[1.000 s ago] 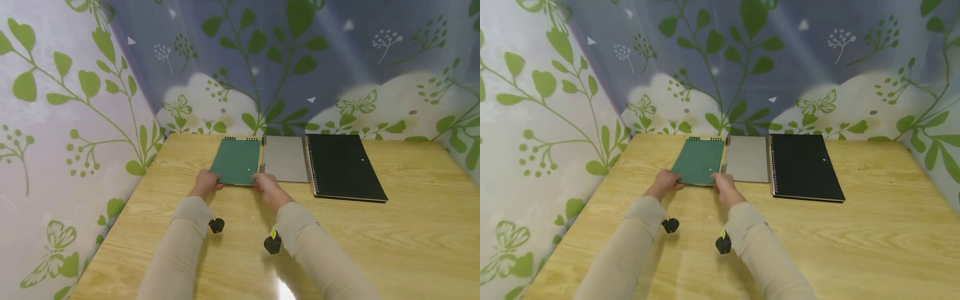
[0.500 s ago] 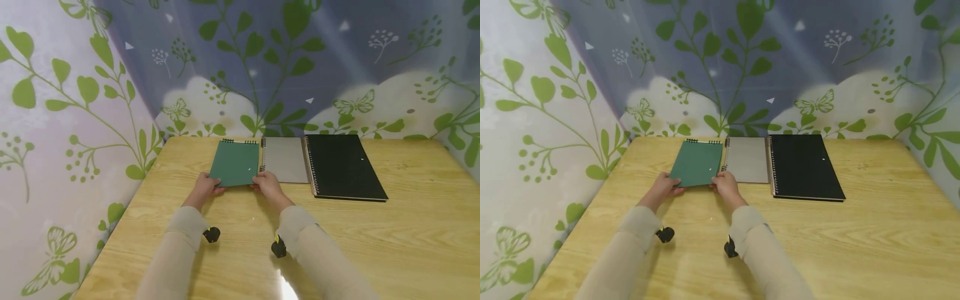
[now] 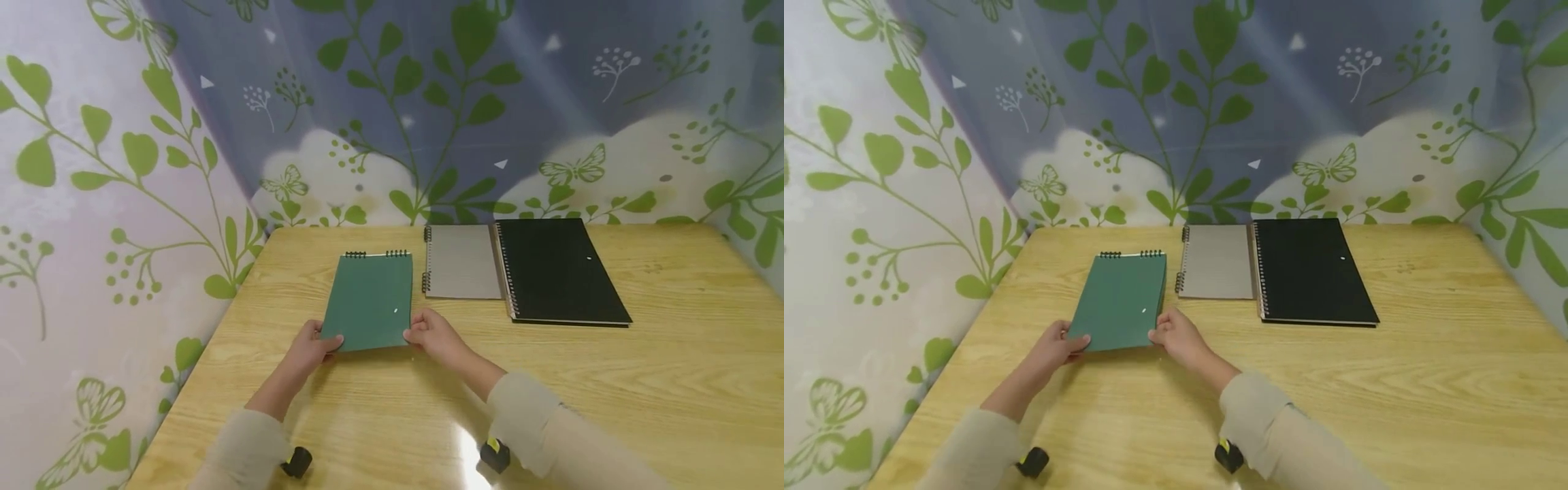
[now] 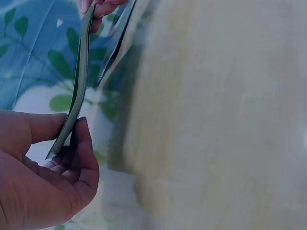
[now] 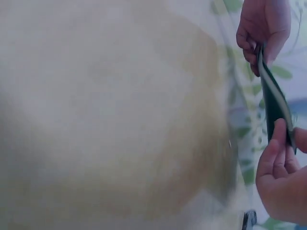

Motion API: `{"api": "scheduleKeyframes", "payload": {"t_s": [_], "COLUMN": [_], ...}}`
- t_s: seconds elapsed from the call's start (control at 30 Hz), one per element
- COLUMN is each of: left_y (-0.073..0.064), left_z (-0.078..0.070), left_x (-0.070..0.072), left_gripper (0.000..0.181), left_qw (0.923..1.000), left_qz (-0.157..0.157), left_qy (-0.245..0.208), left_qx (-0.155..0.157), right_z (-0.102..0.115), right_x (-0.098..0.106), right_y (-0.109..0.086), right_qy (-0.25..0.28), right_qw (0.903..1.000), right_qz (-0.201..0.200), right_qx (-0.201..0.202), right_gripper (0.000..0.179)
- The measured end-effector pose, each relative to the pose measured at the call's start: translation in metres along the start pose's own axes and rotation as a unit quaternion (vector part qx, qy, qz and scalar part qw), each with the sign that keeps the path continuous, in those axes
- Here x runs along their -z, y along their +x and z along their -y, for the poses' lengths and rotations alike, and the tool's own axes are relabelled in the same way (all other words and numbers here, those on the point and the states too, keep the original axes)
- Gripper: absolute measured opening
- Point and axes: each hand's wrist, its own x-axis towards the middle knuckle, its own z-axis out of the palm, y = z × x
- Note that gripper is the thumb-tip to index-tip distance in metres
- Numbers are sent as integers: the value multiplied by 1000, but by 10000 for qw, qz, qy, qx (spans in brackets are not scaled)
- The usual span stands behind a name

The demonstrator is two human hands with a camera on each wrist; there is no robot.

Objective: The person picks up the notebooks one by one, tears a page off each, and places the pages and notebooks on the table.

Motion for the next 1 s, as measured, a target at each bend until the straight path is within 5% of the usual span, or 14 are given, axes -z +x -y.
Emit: {"api": "scheduleKeyframes", "payload": {"t_s": [0.33, 0.47, 0.67, 0.83, 1.0], "left_y": [-36, -43, -49, -51, -51], "left_z": [20, 25, 23, 14, 10], "left_x": [0, 4, 9, 11, 11], "left_gripper": [34, 33, 42, 57, 60], "left_qw": [9964, 9853, 9414, 8998, 8615], "left_qz": [-10, -89, -73, 48, 40], "left_qy": [805, 1687, 3371, 4363, 5075], "left_qx": [-264, -238, -3, 8, -139], "right_z": [-23, -28, -25, -19, -18], "right_x": [-19, -22, -23, -25, -28], "right_y": [-44, -49, -54, -51, -45], "right_qy": [-541, -1166, -2635, -3670, -4226], "right_qw": [9982, 9917, 9611, 9269, 9042], "right_qz": [244, 524, 787, 776, 626], "right_qx": [-57, 104, 253, 93, -8], "right_gripper": [15, 14, 14, 24, 31]}}
